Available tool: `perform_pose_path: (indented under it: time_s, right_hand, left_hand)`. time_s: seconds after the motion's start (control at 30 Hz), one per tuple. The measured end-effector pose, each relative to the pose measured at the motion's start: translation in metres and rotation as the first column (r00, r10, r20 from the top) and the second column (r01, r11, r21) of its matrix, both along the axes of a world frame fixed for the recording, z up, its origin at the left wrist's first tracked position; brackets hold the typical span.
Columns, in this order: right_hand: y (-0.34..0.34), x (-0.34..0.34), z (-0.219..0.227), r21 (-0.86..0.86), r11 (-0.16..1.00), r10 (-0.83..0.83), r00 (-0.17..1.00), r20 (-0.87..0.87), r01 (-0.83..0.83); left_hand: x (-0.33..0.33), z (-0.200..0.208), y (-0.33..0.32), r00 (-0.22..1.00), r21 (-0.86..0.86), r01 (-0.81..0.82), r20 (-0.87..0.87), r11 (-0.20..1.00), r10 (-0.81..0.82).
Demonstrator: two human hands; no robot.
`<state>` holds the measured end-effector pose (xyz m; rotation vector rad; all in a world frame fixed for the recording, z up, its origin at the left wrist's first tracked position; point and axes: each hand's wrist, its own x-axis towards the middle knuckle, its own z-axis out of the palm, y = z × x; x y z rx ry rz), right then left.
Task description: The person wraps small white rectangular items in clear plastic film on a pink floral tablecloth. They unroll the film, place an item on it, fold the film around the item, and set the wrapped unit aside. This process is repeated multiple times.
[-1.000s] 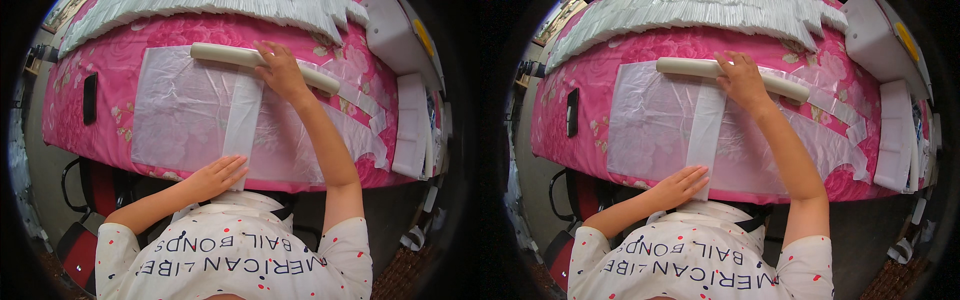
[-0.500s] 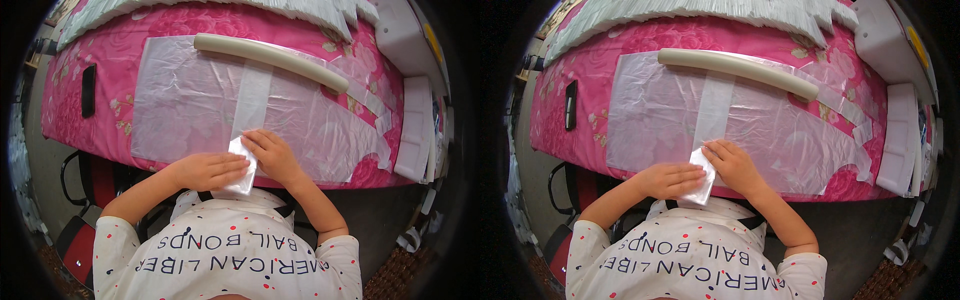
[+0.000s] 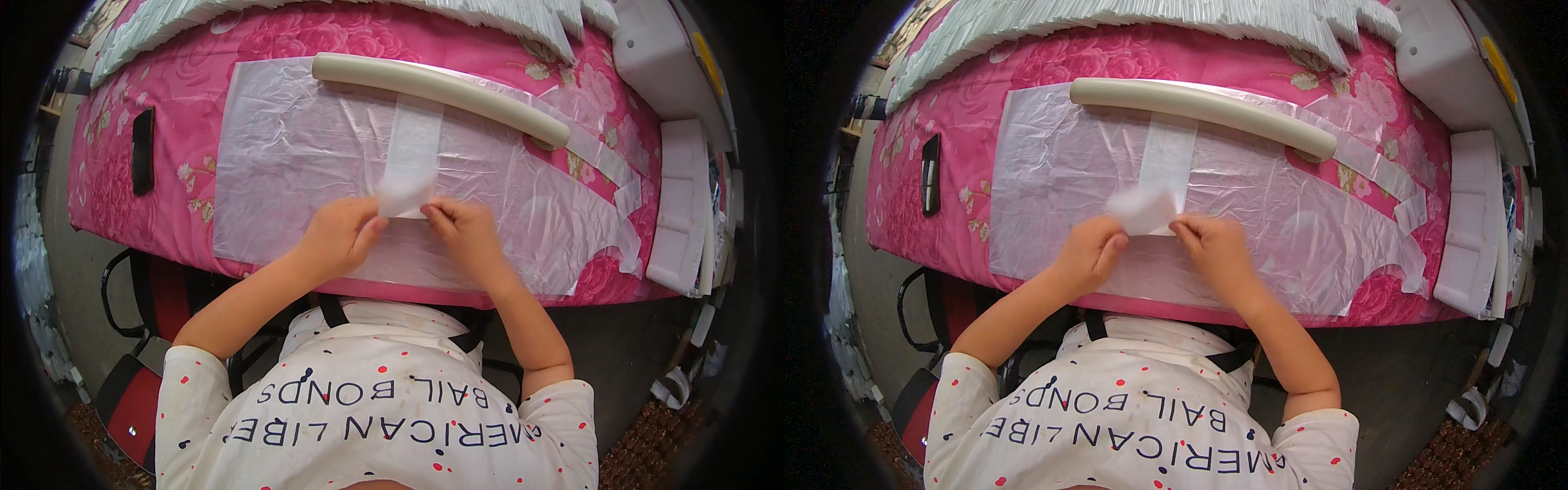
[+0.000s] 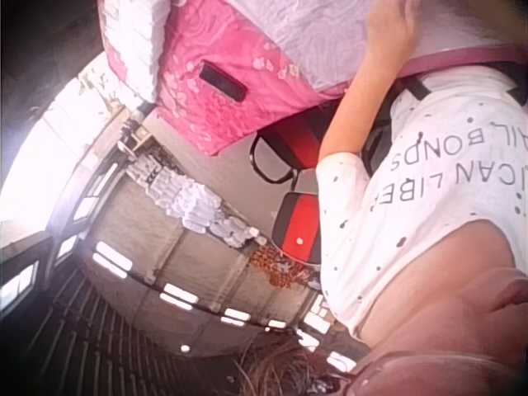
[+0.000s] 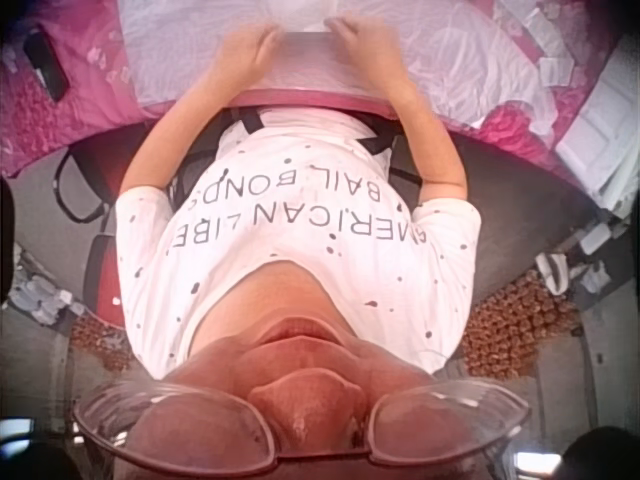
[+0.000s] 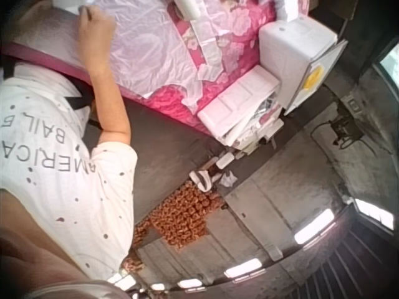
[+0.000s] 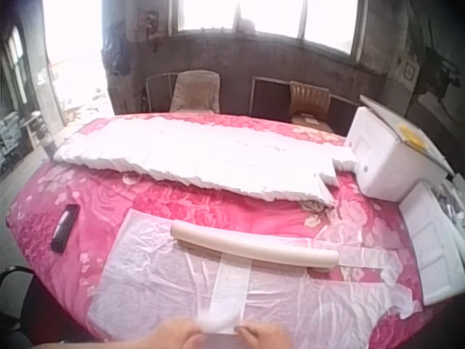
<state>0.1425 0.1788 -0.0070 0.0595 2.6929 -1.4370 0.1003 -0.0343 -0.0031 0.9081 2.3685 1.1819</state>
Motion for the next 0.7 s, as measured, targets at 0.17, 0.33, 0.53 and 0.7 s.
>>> perform_pose_path:
  time_s: [0.17, 0.33, 0.53, 0.7]
  right_hand:
    - [0.005, -0.028, 0.009, -0.150, 0.981, -0.052, 0.913, 0.405, 0.122]
    - [0.006, -0.037, 0.013, -0.146, 0.979, -0.048, 0.853, 0.520, 0.144]
    - [-0.002, -0.023, 0.016, 0.075, 0.996, -0.066, 0.959, 0.274, 0.047]
    - [0.003, -0.019, -0.001, 0.504, 0.864, 0.279, 0.843, -0.460, -0.011]
  left_hand:
    - [-0.001, -0.001, 0.014, 0.965, 0.161, -0.229, -0.094, 0.960, 0.246]
    - [0.005, -0.015, 0.025, 0.897, -0.259, 0.058, -0.410, 0.964, -0.165]
    - [0.007, -0.023, 0.027, 0.894, -0.288, 0.005, -0.427, 0.958, -0.133]
    - [-0.002, -0.018, 0.033, 0.890, -0.172, -0.037, -0.453, 0.984, -0.046]
